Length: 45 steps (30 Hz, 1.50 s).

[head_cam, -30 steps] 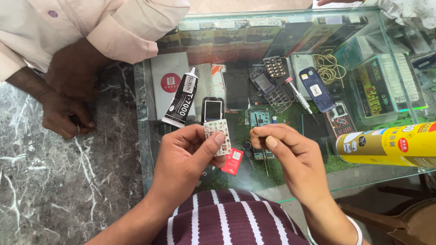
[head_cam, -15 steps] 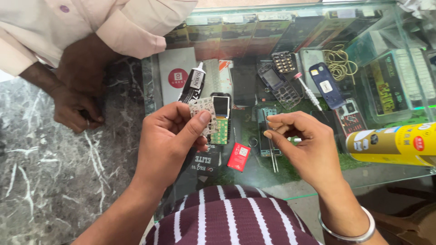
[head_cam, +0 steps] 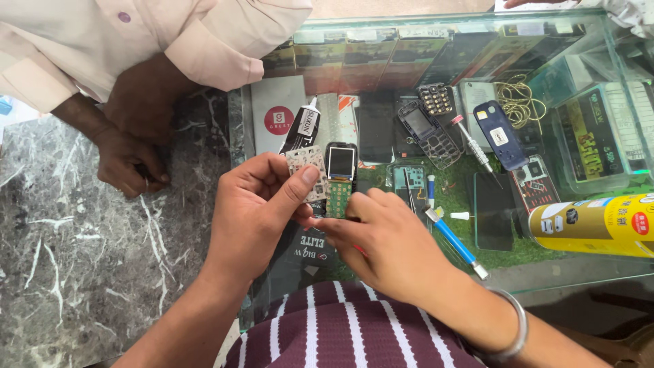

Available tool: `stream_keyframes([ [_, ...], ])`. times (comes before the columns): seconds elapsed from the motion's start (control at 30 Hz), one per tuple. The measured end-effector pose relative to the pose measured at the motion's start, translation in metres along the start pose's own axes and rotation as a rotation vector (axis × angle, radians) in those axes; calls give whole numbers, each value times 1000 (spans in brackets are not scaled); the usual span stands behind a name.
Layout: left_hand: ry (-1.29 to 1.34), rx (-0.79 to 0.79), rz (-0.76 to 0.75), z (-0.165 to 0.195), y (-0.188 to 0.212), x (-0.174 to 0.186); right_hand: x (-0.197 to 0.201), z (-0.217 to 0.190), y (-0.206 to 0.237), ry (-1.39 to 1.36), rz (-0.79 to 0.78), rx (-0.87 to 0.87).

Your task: The person applies adhesive from a glue tube onto a small keypad sticker sheet, spreads it, and presses the sticker onto the keypad of a disassembled feature phone. They then align the keypad, reattach the phone's front cover, and press the keys to seat the assembly.

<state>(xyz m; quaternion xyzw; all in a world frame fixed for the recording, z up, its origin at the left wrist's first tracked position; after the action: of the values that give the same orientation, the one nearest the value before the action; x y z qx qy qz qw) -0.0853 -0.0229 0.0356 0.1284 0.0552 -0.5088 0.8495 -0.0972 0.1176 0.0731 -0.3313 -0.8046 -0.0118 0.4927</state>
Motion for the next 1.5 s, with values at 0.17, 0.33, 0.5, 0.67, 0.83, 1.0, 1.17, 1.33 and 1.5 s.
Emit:
stream_keyframes([
  [0.17, 9, 4, 16, 0, 5, 7, -19, -11, -14, 48, -34, 70],
  [0.33, 37, 15, 16, -2, 6, 9, -25, -11, -16, 68, -17, 59],
  [0.5, 51, 30, 6, -5, 7, 8, -11, 25, -1, -358, 26, -258],
  [0.67, 13, 86, 4, -14, 8, -2, -15, 73, 38, -1232, 139, -803],
  [0.83, 38, 116, -61, -24, 16, -28, -17, 80, 63, -1665, 204, -916],
  [1.0, 66, 105, -113, -26, 23, -42, -18, 84, 72, -1555, 268, -918],
  [1.17, 92, 101, -123, -26, 26, -44, -20, 83, 70, -1449, 280, -925],
  [1.33, 82, 77, -119, -25, 28, -43, -17, 81, 66, -1397, 283, -888],
  [1.5, 14, -10, -115, -18, 30, -43, -19, 83, 64, -1359, 287, -886],
])
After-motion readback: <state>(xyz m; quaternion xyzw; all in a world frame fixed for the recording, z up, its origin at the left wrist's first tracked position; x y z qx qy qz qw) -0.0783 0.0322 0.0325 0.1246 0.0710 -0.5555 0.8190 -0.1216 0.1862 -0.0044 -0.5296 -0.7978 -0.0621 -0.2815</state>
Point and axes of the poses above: each hand's wrist, its own y-axis away from the middle knuckle, its own x-axis out of the back of the hand, z = x × y, the point moved 10 cm from there along -y, towards the middle knuckle, and after that the axes turned 8 degrees about z, right-handed, at the moved point
